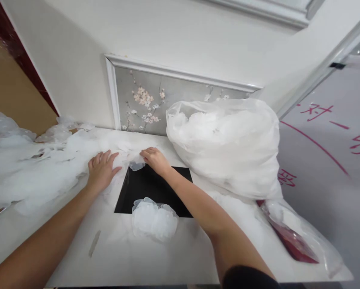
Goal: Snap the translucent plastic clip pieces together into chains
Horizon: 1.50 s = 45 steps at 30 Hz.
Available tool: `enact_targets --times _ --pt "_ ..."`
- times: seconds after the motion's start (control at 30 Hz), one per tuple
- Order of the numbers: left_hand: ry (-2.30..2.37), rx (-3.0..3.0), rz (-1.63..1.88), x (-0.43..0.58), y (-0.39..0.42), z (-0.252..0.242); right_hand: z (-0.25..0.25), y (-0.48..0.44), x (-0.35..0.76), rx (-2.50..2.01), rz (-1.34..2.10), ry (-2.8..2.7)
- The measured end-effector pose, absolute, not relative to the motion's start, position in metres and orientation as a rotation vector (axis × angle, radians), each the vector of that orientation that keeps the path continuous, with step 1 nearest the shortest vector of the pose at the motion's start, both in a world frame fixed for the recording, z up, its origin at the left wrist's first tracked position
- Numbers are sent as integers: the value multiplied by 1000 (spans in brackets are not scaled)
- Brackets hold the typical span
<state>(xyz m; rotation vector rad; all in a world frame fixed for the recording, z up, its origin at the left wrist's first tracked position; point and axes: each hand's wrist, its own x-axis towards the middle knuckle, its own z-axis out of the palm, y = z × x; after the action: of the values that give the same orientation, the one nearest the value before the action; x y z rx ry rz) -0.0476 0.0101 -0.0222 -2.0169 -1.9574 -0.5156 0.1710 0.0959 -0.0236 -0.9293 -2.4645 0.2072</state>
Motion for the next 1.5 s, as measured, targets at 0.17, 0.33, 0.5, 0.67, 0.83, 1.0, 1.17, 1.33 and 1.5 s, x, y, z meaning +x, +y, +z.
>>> enact_targets --times 0.17,0.33,0.5,0.67,0.83,1.0,1.17,1.33,1.5 --pt "-1665 -2221 -674 -23 1 -21 -48 49 227 -874 509 -2274" --pt "-1292 -2798 -745 2 0 -33 -59 22 246 -887 555 -2213" --pt "-1456 -2823 -546 -1 6 -45 -56 21 248 -948 551 -2175" --pt "-1577 -2728 -491 -6 12 -43 -49 21 254 -1198 575 -1877" --pt "-1576 -2602 -541 -1 12 -32 -49 26 255 -1207 1026 -1397" --pt "-1700 -2582 -547 -3 12 -25 -53 24 248 -1047 1502 -1354" --pt "-1729 -2611 -553 -6 13 -25 -56 26 245 -1084 1301 -1548" --pt "-1624 -2573 -618 1 7 -18 -51 31 249 -1176 1087 -1510" --pt "-2026 -2479 -1128 6 -7 -4 -46 23 247 -1027 1585 -1150"
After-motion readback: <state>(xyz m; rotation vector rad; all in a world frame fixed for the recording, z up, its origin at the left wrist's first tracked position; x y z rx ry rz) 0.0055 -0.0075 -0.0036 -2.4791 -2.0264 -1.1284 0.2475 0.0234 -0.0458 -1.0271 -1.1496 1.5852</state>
